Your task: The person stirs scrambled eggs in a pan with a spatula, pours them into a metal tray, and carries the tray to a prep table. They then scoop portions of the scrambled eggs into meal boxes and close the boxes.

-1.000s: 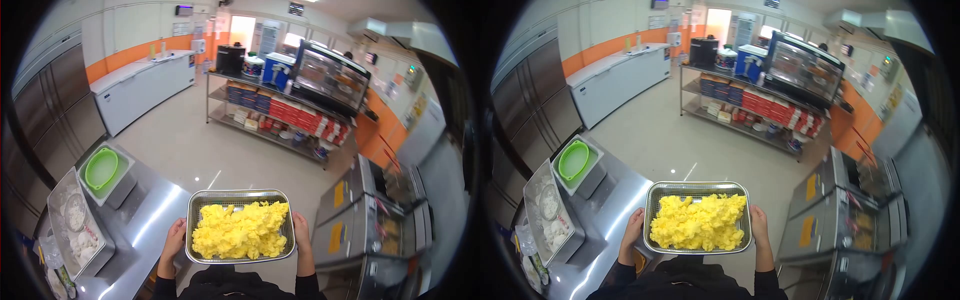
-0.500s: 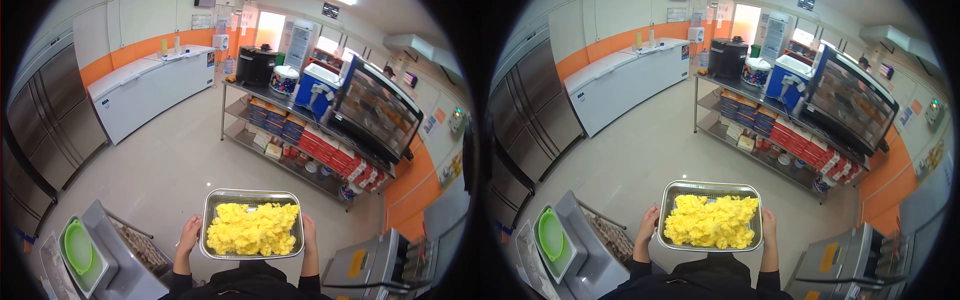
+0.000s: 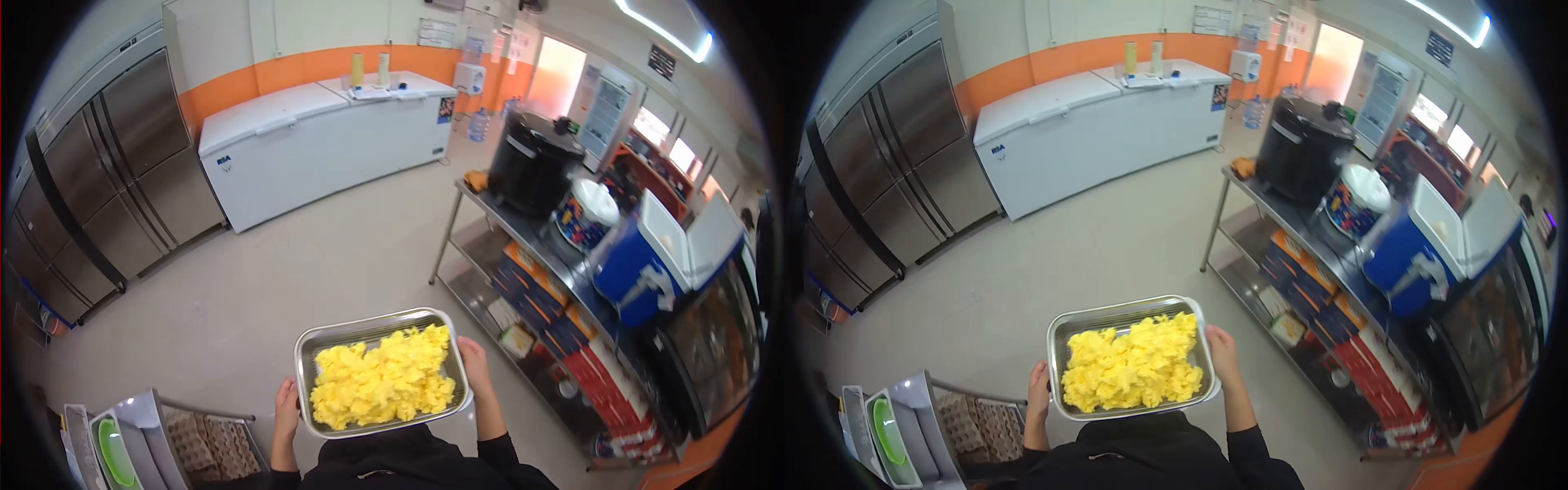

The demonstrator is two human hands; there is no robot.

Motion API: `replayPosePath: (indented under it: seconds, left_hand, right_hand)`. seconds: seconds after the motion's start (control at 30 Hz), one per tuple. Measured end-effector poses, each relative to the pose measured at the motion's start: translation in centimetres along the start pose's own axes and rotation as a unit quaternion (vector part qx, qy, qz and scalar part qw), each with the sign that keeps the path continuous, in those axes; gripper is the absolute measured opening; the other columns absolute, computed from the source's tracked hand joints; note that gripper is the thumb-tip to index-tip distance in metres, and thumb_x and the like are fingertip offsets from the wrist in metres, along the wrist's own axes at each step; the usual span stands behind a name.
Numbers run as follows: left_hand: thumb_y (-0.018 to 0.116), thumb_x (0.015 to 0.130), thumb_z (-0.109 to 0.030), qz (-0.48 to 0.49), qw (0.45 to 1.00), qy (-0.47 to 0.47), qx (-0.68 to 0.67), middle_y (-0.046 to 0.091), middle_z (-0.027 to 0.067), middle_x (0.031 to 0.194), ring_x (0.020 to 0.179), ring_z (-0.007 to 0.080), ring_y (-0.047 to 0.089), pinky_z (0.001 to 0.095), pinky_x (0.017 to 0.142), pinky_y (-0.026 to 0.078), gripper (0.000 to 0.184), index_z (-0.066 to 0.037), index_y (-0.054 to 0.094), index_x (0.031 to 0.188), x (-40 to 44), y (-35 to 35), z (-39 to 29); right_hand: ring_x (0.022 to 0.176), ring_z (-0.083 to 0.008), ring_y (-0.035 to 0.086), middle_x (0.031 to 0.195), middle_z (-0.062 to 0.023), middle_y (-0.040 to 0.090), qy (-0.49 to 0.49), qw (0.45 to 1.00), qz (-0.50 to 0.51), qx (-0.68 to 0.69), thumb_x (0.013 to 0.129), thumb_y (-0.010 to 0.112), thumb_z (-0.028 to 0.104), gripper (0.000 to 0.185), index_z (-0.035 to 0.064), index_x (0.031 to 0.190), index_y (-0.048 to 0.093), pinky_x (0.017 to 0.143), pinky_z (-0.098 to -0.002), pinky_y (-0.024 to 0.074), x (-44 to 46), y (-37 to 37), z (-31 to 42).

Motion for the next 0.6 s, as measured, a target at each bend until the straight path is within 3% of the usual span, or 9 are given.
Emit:
replayPosePath:
  seconds: [0.03,0.1,0.17,0.2,0.27,0.37,0.6]
  left_hand:
    - [0.042,0.090,-0.021,-0.032,0.999,0.022,0.005,0.046,-0.0067,0.058,0.042,0.0005,0.039,0.0158,0.037,0.028,0.018,-0.008,0.052,0.087,2.8,0.5,0.3]
    - [0.042,0.090,-0.019,-0.096,0.995,0.005,0.028,0.045,-0.0069,0.057,0.044,0.0008,0.038,0.0166,0.039,0.029,0.017,-0.007,0.053,0.085,8.2,2.2,-1.0]
    - [0.041,0.090,-0.020,-0.092,0.993,0.006,0.069,0.044,-0.0067,0.058,0.043,0.0011,0.036,0.0177,0.040,0.030,0.018,-0.007,0.053,0.088,14.0,3.7,-3.1]
    - [0.041,0.089,-0.019,-0.101,0.994,-0.002,0.050,0.047,-0.0057,0.063,0.049,0.0017,0.040,0.0173,0.045,0.032,0.017,-0.007,0.054,0.088,17.3,2.2,-3.7]
    - [0.042,0.087,-0.015,-0.121,0.992,-0.002,0.032,0.053,-0.0035,0.073,0.061,0.0029,0.046,0.0165,0.056,0.036,0.016,-0.005,0.054,0.089,24.6,5.1,-5.4]
    - [0.042,0.087,-0.014,-0.126,0.990,0.058,0.021,0.053,-0.0025,0.072,0.060,0.0032,0.046,0.0172,0.056,0.037,0.015,-0.004,0.053,0.086,36.9,9.8,-7.0]
    - [0.043,0.087,-0.014,-0.040,0.997,0.030,0.054,0.051,-0.0037,0.066,0.055,0.0032,0.045,0.0176,0.051,0.036,0.014,-0.005,0.052,0.081,64.5,17.7,-11.5]
  right_hand:
    - [0.058,-0.0041,0.050,0.069,0.0017,0.058,0.005,1.000,0.013,0.000,0.088,0.051,0.021,0.021,0.0035,0.085,0.062,0.053,-0.0189,0.0404,4.5,1.1,-0.6]
    - [0.073,-0.0046,0.050,0.080,0.0023,0.059,0.012,0.996,0.072,-0.056,0.089,0.049,0.022,0.025,-0.0002,0.088,0.061,0.068,-0.0194,0.0408,13.7,2.9,-2.1]
    - [0.074,-0.0043,0.049,0.080,0.0032,0.058,-0.006,0.995,0.093,-0.046,0.089,0.049,0.023,0.026,-0.0003,0.088,0.061,0.068,-0.0198,0.0401,21.8,6.0,-2.7]
    - [0.066,-0.0032,0.050,0.075,0.0033,0.059,-0.012,0.990,0.137,-0.024,0.089,0.050,0.022,0.024,0.0017,0.089,0.061,0.060,-0.0184,0.0410,25.0,9.0,-4.0]
    - [0.066,-0.0031,0.050,0.075,0.0034,0.058,-0.029,0.990,0.135,-0.038,0.089,0.049,0.023,0.024,0.0015,0.089,0.061,0.060,-0.0184,0.0410,32.6,10.3,-3.8]
    - [0.065,-0.0034,0.050,0.075,0.0026,0.059,-0.032,0.993,0.110,-0.016,0.090,0.047,0.023,0.026,0.0013,0.090,0.061,0.059,-0.0186,0.0412,43.0,12.0,-0.5]
    - [0.069,-0.0059,0.054,0.078,-0.0009,0.061,-0.003,0.999,0.050,0.019,0.090,0.045,0.021,0.027,-0.0003,0.092,0.061,0.063,-0.0203,0.0435,65.4,14.5,6.3]
Point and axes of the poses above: each hand's wrist, its own x-axis towards the middle knuckle, its own y-axis out of the palm, z = x × y, the point moved 1 cm from there along x, towards the middle knuckle
